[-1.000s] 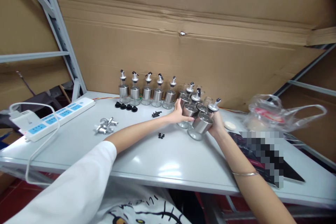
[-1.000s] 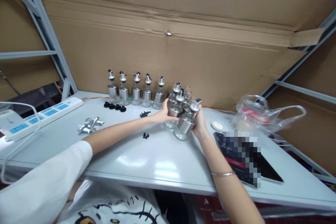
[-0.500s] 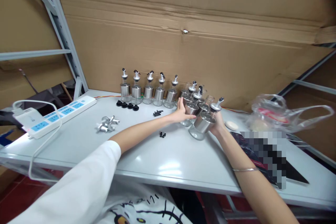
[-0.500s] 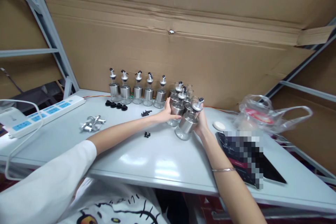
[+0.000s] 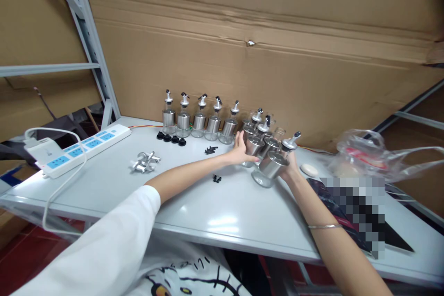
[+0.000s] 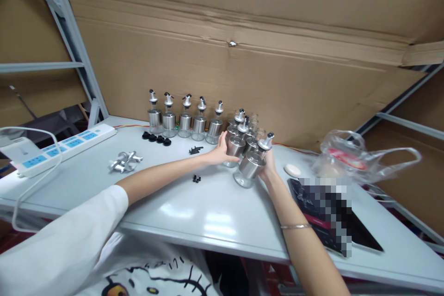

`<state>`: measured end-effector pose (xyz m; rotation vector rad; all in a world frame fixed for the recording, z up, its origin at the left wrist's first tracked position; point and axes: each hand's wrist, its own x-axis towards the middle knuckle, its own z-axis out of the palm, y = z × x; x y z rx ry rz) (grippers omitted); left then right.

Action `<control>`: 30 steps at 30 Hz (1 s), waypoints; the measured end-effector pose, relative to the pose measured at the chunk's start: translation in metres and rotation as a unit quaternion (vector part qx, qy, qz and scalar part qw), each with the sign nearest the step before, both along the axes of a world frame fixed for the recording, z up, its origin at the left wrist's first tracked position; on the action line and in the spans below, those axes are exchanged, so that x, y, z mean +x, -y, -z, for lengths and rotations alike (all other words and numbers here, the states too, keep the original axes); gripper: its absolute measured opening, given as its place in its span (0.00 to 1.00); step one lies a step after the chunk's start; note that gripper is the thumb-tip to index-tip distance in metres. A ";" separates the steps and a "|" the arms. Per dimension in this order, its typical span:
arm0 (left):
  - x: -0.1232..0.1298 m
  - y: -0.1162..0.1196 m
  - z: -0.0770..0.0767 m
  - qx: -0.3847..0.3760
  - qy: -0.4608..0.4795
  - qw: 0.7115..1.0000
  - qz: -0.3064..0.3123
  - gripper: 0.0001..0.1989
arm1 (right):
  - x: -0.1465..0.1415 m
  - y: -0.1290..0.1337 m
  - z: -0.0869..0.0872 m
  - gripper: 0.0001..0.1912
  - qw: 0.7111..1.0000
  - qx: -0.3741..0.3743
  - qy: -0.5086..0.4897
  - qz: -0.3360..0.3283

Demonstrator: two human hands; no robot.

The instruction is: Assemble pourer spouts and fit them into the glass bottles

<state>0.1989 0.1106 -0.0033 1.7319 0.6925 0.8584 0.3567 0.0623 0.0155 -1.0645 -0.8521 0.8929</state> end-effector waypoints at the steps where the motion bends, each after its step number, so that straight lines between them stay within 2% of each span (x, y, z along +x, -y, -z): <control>1: -0.004 0.001 -0.001 -0.002 -0.001 1.000 0.003 0.71 | 0.002 0.000 -0.002 0.26 1.000 0.007 -0.002 0.014; 4: -0.028 0.007 -0.012 0.018 -0.016 0.999 0.022 0.67 | 0.007 0.008 -0.016 0.28 0.993 0.055 0.000 0.107; 6: -0.056 0.013 -0.024 0.062 -0.033 0.997 0.031 0.60 | 0.001 0.021 -0.030 0.25 0.971 0.126 0.032 0.202; 7: -0.073 0.017 -0.031 0.094 -0.038 0.994 0.038 0.55 | -0.006 0.029 -0.038 0.21 0.950 0.177 0.057 0.249; 9: -0.110 0.024 -0.045 0.149 -0.041 0.987 0.046 0.39 | -0.028 0.047 -0.052 0.14 0.884 0.287 0.144 0.339; 11: -0.145 0.029 -0.058 0.190 -0.067 0.979 0.041 0.23 | -0.058 0.064 -0.061 0.13 0.821 0.368 0.241 0.363; 12: -0.162 0.030 -0.063 0.209 -0.082 0.974 0.031 0.18 | -0.074 0.070 -0.062 0.14 0.806 0.394 0.298 0.326; 13: -0.177 0.030 -0.067 0.218 -0.103 0.970 0.019 0.16 | -0.091 0.076 -0.061 0.16 0.800 0.408 0.368 0.240; 14: -0.192 0.029 -0.071 0.216 -0.135 0.967 0.009 0.15 | -0.107 0.080 -0.057 0.18 0.794 0.408 0.432 0.125; 15: -0.205 0.027 -0.073 0.205 -0.173 0.963 -0.003 0.15 | -0.123 0.084 -0.052 0.22 0.769 0.396 0.501 -0.012; 16: -0.217 0.024 -0.075 0.185 -0.211 0.960 -0.014 0.14 | -0.138 0.087 -0.045 0.26 0.730 0.372 0.556 -0.140; 17: -0.228 0.020 -0.076 0.161 -0.246 0.956 -0.022 0.13 | -0.152 0.091 -0.036 0.28 0.677 0.351 0.601 -0.240; 18: -0.239 0.016 -0.076 0.138 -0.278 0.950 -0.027 0.12 | -0.165 0.094 -0.027 0.32 0.619 0.330 0.637 -0.319; 20: -0.258 0.008 -0.073 0.096 -0.326 0.940 -0.041 0.12 | -0.186 0.103 -0.009 0.38 0.538 0.292 0.670 -0.421; 21: -0.266 0.004 -0.071 0.079 -0.347 0.933 -0.052 0.12 | -0.194 0.108 -0.001 0.41 0.510 0.281 0.675 -0.454; 24: -0.287 -0.005 -0.062 0.045 -0.404 0.910 -0.086 0.11 | -0.209 0.120 0.018 0.44 0.471 0.268 0.688 -0.482; 27: -0.300 -0.009 -0.055 0.009 -0.436 0.895 -0.098 0.09 | -0.212 0.126 0.026 0.41 0.459 0.266 0.707 -0.468; 30: -0.307 -0.007 -0.053 -0.030 -0.446 0.891 -0.075 0.12 | -0.212 0.128 0.027 0.36 0.463 0.273 0.711 -0.453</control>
